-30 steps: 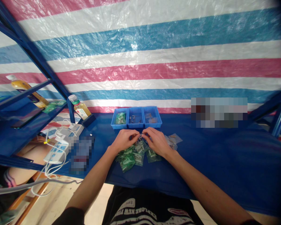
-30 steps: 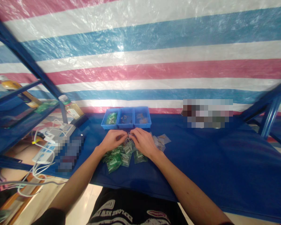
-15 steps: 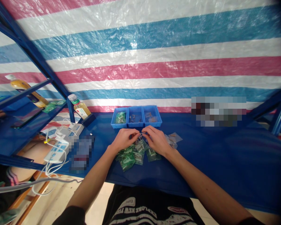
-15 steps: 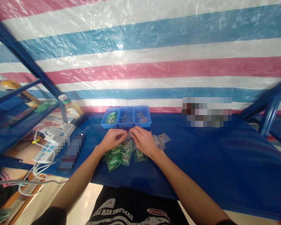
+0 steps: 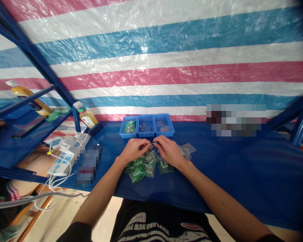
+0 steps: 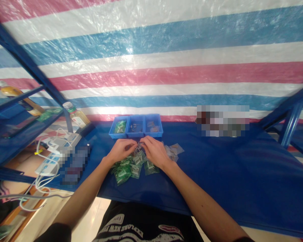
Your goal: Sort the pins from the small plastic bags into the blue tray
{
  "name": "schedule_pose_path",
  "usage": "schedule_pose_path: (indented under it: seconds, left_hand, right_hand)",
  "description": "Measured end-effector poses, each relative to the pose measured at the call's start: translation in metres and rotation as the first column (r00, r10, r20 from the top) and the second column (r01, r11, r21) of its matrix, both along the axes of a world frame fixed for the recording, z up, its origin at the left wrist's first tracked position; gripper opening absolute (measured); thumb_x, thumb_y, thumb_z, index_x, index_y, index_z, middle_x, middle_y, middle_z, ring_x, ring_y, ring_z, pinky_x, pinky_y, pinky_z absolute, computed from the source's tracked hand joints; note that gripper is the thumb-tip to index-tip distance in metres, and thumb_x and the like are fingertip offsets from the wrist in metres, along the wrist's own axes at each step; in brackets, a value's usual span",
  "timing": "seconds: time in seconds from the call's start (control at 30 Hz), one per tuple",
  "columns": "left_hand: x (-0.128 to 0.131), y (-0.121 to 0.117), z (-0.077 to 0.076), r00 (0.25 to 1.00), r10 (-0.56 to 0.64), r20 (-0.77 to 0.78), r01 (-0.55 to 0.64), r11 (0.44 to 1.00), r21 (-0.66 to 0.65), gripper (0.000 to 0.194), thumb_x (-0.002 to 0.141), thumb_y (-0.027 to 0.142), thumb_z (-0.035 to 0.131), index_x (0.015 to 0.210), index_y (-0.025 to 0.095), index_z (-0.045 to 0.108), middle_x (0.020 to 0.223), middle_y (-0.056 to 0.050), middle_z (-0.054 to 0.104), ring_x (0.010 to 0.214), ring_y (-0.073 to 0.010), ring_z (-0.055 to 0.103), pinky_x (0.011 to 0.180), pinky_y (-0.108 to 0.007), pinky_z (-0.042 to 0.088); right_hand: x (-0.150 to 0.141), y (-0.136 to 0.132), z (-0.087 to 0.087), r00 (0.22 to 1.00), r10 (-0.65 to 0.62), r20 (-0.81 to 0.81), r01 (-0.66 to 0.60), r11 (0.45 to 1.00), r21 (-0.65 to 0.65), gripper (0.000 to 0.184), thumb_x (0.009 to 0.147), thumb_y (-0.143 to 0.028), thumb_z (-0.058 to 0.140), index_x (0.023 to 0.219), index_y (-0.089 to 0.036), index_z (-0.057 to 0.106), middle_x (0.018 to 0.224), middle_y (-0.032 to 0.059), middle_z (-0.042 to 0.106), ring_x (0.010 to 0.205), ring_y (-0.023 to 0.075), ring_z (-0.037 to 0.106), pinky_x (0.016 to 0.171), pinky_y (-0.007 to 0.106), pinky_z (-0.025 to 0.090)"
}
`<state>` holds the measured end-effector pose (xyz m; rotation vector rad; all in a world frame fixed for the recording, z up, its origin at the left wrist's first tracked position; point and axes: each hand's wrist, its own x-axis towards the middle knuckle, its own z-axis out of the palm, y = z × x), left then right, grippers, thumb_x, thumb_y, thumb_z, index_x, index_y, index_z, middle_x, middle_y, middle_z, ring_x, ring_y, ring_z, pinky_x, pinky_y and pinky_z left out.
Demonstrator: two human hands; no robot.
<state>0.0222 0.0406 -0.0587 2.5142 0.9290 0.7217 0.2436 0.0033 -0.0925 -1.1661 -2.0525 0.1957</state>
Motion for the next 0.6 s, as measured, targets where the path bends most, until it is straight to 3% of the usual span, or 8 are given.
schedule_pose_path:
  seconds: [0.23, 0.4, 0.6]
  left_hand:
    - [0.0007, -0.0001, 0.0008, 1.000, -0.001, -0.006, 0.001, 1.000, 0.006, 0.022, 0.101, 0.031, 0.055, 0.096, 0.018, 0.072, 0.073, 0.000, 0.071, 0.062, -0.0117, 0.062, 0.064, -0.022, 0.043]
    - [0.0002, -0.0001, 0.0005, 1.000, 0.003, 0.005, -0.003, 1.000, 0.000, 0.024, 0.102, 0.032, 0.054, 0.094, 0.018, 0.072, 0.073, 0.000, 0.071, 0.062, -0.0118, 0.061, 0.062, -0.022, 0.043]
    - [0.0003, -0.0006, 0.0005, 1.000, 0.005, 0.003, -0.005, 1.000, -0.002, 0.024, 0.102, 0.033, 0.054, 0.095, 0.018, 0.072, 0.072, 0.000, 0.071, 0.061, -0.0116, 0.061, 0.062, -0.022, 0.043]
  right_hand:
    - [0.0009, 0.0007, -0.0017, 1.000, -0.025, 0.008, 0.025, 1.000, -0.011, 0.016, 0.106, -0.021, 0.045, 0.105, -0.025, 0.061, 0.102, 0.0057, 0.068, 0.091, 0.0209, 0.067, 0.084, 0.031, 0.049]
    - [0.0019, 0.0006, -0.0014, 1.000, -0.004, 0.004, 0.004, 1.000, -0.005, 0.017, 0.104, -0.021, 0.047, 0.114, -0.026, 0.060, 0.106, 0.0064, 0.069, 0.095, 0.0223, 0.067, 0.084, 0.031, 0.050]
    - [0.0012, -0.0003, 0.0002, 1.000, -0.021, 0.016, 0.021, 1.000, -0.016, 0.016, 0.105, -0.019, 0.045, 0.105, -0.025, 0.059, 0.100, 0.0054, 0.068, 0.089, 0.0206, 0.066, 0.081, 0.030, 0.048]
